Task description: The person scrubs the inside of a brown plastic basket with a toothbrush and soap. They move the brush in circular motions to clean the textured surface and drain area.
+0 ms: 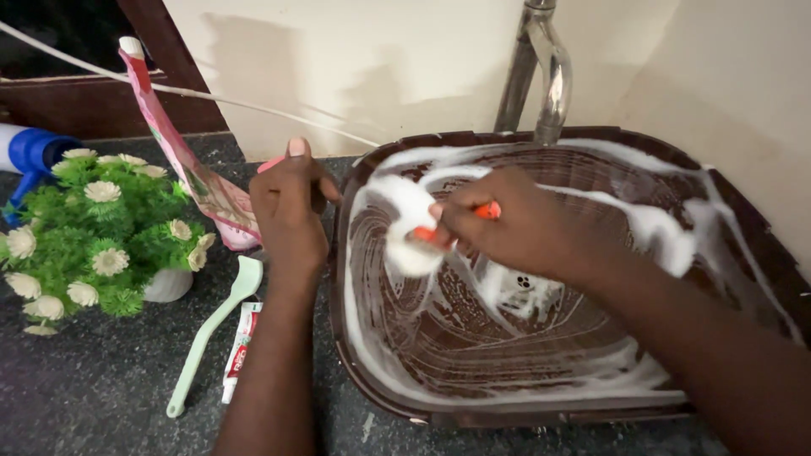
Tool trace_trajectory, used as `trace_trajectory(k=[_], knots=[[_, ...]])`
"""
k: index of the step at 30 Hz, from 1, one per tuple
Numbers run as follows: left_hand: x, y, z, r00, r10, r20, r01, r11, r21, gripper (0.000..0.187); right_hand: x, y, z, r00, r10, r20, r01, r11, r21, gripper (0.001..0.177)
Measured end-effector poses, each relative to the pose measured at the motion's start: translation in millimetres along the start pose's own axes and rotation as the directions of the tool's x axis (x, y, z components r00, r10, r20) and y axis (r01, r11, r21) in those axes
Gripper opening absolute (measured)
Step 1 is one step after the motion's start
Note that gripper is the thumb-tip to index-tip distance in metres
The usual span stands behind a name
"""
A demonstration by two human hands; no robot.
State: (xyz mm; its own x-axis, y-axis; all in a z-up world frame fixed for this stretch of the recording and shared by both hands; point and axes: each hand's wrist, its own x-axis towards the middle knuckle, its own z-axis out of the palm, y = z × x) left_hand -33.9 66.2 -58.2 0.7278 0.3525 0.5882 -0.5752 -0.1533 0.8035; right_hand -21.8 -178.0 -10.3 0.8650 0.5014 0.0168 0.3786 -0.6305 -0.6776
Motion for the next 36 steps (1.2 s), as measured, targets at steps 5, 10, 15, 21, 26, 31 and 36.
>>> trace_trajectory(k=[5,10,15,21,26,31,36], knots=[[-1.9,8.7,3.6,1.0,0.009,0.006,-0.009,1.0,-0.027,0.059,-5.5,-3.2,20.4,0.877,-0.452,-0.163,0.436,0.891,-0.126,0.032],[-4.0,6.1,4.6,0.998,0.057,0.026,-0.057,0.998,0.013,0.061,-8.5,4.4,26.2,0.966,-0.244,-0.081,0.195,0.901,-0.387,0.034],[-2.6,2.6,4.8,0.999,0.043,0.023,-0.043,0.999,0.002,0.06,-8.6,4.5,38.6,0.647,-0.733,-0.211,0.659,0.677,-0.328,0.028],[-0.2,-1.3,1.5,1.0,0.018,-0.003,-0.018,0.998,-0.058,0.059,-6.4,-13.5,39.4,0.941,-0.326,0.087,0.307,0.721,-0.622,0.033],[0.8,-10.4,3.4,1.0,-0.02,-0.003,0.019,0.988,-0.15,0.058,-14.3,-8.9,50.1,0.681,-0.72,0.133,0.634,0.49,-0.599,0.035],[0.5,-10.9,1.0,0.998,-0.061,-0.011,0.06,0.994,-0.091,0.059,0.5,1.5,45.5,0.702,-0.708,-0.079,0.497,0.567,-0.657,0.028],[-0.7,-10.6,3.4,0.998,-0.062,0.015,0.064,0.985,-0.159,0.058,-14.3,-12.1,52.0,0.811,-0.569,0.134,0.496,0.55,-0.672,0.026]])
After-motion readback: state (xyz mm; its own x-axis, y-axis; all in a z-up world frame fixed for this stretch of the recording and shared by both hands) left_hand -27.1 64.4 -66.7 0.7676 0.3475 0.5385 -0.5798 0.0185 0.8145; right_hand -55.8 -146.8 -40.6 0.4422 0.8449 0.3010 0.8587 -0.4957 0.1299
